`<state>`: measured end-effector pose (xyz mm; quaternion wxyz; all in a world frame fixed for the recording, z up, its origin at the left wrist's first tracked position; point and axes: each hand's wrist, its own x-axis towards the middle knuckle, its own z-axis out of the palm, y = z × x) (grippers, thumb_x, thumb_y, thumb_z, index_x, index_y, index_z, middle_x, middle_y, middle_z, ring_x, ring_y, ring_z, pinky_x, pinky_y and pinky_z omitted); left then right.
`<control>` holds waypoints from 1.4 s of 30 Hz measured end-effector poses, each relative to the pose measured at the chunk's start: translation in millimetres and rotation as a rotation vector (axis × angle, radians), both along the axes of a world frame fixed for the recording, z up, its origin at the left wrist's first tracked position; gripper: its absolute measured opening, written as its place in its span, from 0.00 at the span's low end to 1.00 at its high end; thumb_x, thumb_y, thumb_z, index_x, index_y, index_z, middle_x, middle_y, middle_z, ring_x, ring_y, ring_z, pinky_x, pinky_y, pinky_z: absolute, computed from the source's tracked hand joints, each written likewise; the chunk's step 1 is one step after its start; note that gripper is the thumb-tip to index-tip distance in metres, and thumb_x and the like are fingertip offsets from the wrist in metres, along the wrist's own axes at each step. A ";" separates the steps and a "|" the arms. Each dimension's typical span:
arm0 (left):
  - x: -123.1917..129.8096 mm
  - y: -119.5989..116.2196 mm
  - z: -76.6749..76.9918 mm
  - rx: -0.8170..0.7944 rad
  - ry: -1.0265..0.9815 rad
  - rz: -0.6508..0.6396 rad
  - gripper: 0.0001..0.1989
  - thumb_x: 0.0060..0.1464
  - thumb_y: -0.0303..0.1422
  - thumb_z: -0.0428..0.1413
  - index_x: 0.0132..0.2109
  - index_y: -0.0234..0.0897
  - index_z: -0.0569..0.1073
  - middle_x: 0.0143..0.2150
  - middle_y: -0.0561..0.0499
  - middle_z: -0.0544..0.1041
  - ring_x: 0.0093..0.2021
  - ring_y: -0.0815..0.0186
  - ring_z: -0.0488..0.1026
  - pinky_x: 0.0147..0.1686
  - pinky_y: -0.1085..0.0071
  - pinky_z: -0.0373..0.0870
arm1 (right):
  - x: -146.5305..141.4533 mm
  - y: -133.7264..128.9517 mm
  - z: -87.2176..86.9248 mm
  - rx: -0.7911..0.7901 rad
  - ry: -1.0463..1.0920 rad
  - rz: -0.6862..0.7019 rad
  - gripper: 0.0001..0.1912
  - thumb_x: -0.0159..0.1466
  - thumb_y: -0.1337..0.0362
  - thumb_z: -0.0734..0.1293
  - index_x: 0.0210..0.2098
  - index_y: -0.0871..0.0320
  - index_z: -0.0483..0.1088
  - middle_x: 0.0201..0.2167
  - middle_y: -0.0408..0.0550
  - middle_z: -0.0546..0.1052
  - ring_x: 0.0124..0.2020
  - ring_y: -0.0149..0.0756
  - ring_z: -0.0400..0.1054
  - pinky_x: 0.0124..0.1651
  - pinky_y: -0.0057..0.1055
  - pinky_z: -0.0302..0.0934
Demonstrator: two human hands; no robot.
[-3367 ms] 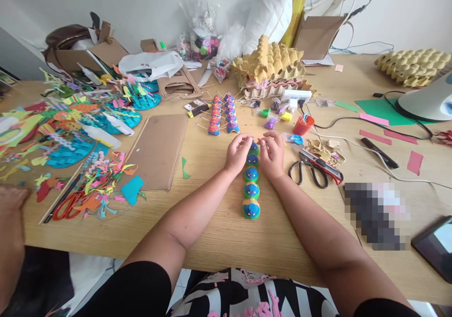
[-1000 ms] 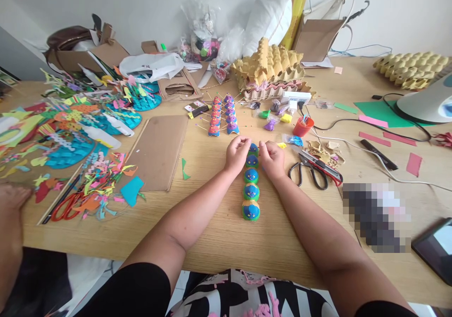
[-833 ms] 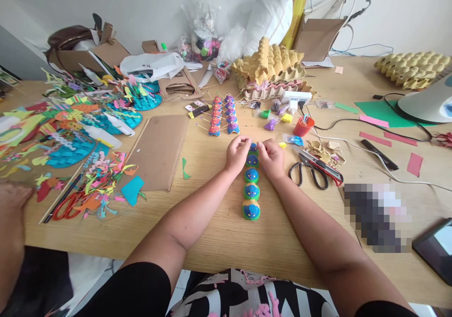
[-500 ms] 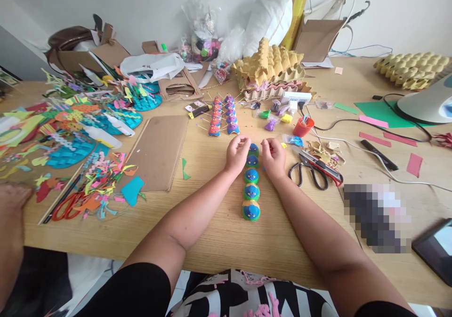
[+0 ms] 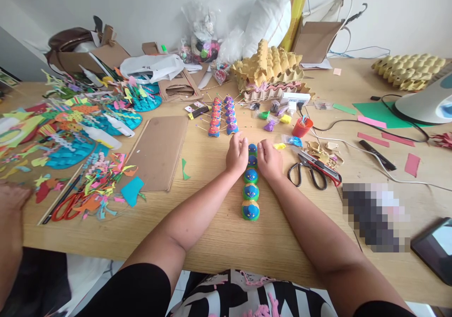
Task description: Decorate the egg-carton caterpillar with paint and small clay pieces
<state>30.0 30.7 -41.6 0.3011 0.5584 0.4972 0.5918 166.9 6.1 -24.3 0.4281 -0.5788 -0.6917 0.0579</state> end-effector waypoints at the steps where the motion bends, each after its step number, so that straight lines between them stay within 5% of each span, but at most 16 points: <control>1: -0.3 0.2 0.0 -0.003 0.002 0.001 0.21 0.69 0.49 0.52 0.60 0.42 0.71 0.48 0.46 0.76 0.49 0.61 0.75 0.57 0.63 0.69 | -0.1 0.0 0.0 -0.014 -0.013 -0.004 0.19 0.77 0.50 0.55 0.33 0.51 0.62 0.26 0.45 0.71 0.28 0.40 0.62 0.33 0.36 0.44; 15: -2.2 4.3 -5.0 -0.024 0.130 0.044 0.24 0.72 0.48 0.46 0.66 0.41 0.64 0.57 0.40 0.70 0.59 0.57 0.70 0.66 0.57 0.66 | -1.8 -2.3 8.4 -0.227 -0.004 -0.014 0.17 0.76 0.51 0.51 0.36 0.51 0.61 0.32 0.49 0.75 0.35 0.45 0.68 0.37 0.36 0.49; 42: -3.1 10.4 -10.4 -0.018 0.090 0.039 0.28 0.70 0.57 0.42 0.61 0.42 0.69 0.60 0.39 0.71 0.62 0.56 0.70 0.69 0.53 0.67 | 0.9 -0.7 7.8 -0.245 0.004 -0.025 0.18 0.76 0.50 0.51 0.39 0.52 0.64 0.37 0.51 0.78 0.36 0.45 0.68 0.37 0.36 0.48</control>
